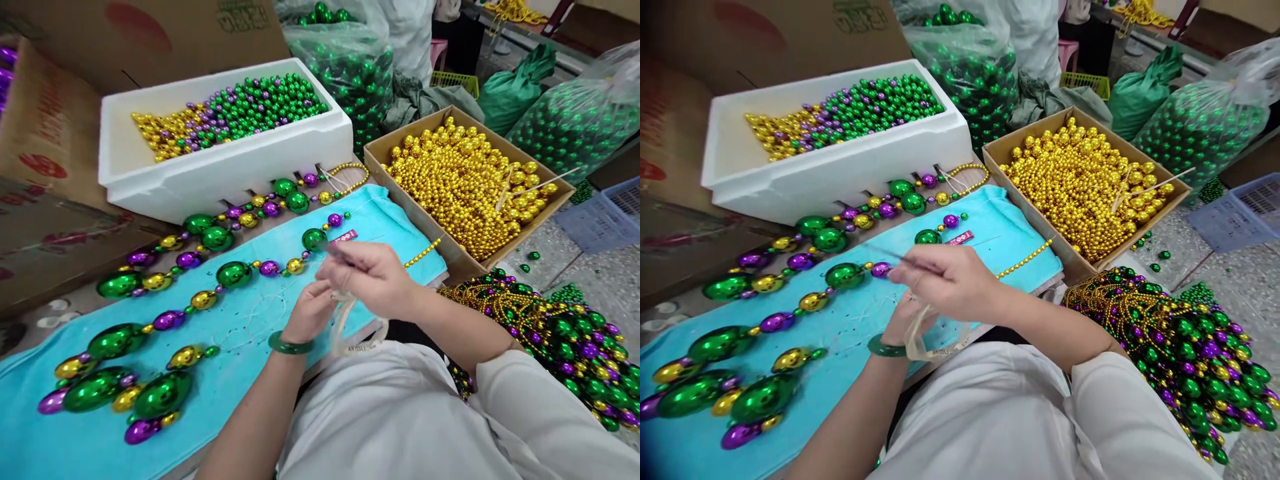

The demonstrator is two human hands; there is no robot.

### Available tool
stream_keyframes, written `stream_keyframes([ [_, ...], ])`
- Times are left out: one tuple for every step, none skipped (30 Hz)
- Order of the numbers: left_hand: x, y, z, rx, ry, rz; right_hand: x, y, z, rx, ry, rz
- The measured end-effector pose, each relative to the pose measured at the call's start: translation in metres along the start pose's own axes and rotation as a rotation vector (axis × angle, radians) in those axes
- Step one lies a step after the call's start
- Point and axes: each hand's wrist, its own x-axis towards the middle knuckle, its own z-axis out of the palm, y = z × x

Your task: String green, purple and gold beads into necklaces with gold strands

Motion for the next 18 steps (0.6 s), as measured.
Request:
stream_keyframes([
  [0.000, 0.003, -0.002, -0.043, -0.013, 0.000, 0.002, -0.001, -0.005, 0.078, 0.044, 0.038],
  [-0.001, 0.008, -0.003, -0.077, -0.041, 0.007, 0.003, -0.002, -0.009, 0.152, 0.080, 0.063],
  [-0.003, 0.014, -0.005, -0.096, -0.084, 0.020, 0.003, -0.003, -0.011, 0.218, 0.109, 0.077],
  [-0.006, 0.021, -0.007, -0.100, -0.132, 0.046, 0.004, -0.003, -0.012, 0.275, 0.126, 0.085],
  [-0.009, 0.029, -0.009, -0.085, -0.180, 0.085, 0.004, -0.003, -0.013, 0.319, 0.130, 0.086],
  [-0.012, 0.038, -0.010, -0.062, -0.217, 0.138, 0.003, -0.004, -0.014, 0.343, 0.125, 0.083],
  [-0.015, 0.047, -0.011, -0.048, -0.229, 0.195, 0.002, -0.004, -0.016, 0.340, 0.113, 0.079],
  [-0.018, 0.056, -0.011, -0.047, -0.209, 0.248, 0.001, -0.004, -0.018, 0.310, 0.100, 0.072],
  [-0.020, 0.065, -0.010, -0.056, -0.171, 0.290, -0.001, -0.002, -0.023, 0.254, 0.092, 0.062],
  [-0.022, 0.074, -0.009, -0.071, -0.124, 0.322, -0.004, 0.000, -0.031, 0.171, 0.095, 0.050],
  [-0.022, 0.082, -0.008, -0.081, -0.079, 0.348, -0.008, 0.005, -0.041, 0.061, 0.110, 0.034],
  [-0.022, 0.089, -0.006, -0.084, -0.040, 0.372, -0.012, 0.011, -0.054, -0.069, 0.135, 0.021],
  [-0.021, 0.096, -0.004, -0.077, -0.010, 0.394, -0.017, 0.018, -0.069, -0.210, 0.169, 0.013],
  [-0.020, 0.101, -0.003, -0.064, 0.013, 0.417, -0.023, 0.027, -0.086, -0.360, 0.209, 0.010],
  [-0.018, 0.105, -0.001, -0.048, 0.037, 0.439, -0.028, 0.036, -0.105, -0.495, 0.257, 0.027],
  [-0.016, 0.109, 0.001, -0.033, 0.063, 0.459, -0.033, 0.046, -0.124, -0.615, 0.312, 0.055],
  [-0.014, 0.111, 0.003, -0.023, 0.080, 0.470, -0.037, 0.055, -0.142, -0.730, 0.351, 0.088],
  [-0.012, 0.113, 0.005, -0.023, 0.086, 0.476, -0.040, 0.063, -0.158, -0.807, 0.345, 0.113],
])
